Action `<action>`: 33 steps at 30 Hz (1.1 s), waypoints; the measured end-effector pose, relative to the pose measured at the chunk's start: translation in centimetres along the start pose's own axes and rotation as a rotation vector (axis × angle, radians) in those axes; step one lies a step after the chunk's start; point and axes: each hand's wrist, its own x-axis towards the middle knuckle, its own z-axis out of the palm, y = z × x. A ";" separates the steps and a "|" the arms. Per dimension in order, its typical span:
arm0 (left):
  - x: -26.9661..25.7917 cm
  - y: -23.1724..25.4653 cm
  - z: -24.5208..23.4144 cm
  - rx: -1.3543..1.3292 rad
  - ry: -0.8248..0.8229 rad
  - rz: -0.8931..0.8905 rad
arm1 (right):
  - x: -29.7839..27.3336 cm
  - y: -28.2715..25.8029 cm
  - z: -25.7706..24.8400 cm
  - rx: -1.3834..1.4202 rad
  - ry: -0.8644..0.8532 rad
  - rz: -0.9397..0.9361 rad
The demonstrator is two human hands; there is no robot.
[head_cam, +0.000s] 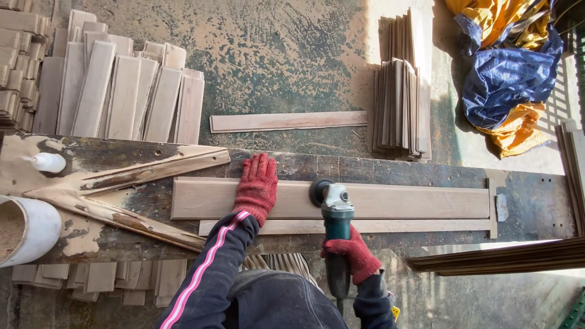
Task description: Sanding the edges and surface of a wooden plank using an angle grinder with a sanding disc.
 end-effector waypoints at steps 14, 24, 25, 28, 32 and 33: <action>-8.2 -9.5 -9.5 0.305 -0.017 -0.258 | -1.2 1.3 -0.1 0.018 0.073 -0.016; -8.0 -9.7 -9.3 0.259 -0.075 -0.262 | -0.4 0.7 -2.3 0.027 0.116 -0.100; -7.9 -9.7 -9.5 0.258 -0.079 -0.260 | 0.1 0.7 -1.3 0.030 0.118 -0.097; -7.7 -9.7 -9.7 0.255 -0.087 -0.261 | 1.0 0.6 2.0 -0.041 0.045 0.005; -8.1 -10.2 -9.0 0.281 -0.100 -0.258 | 1.5 0.5 6.2 -0.173 -0.084 0.057; -8.3 -10.4 -8.7 0.284 -0.099 -0.257 | 1.8 0.5 6.8 -0.299 -0.104 0.067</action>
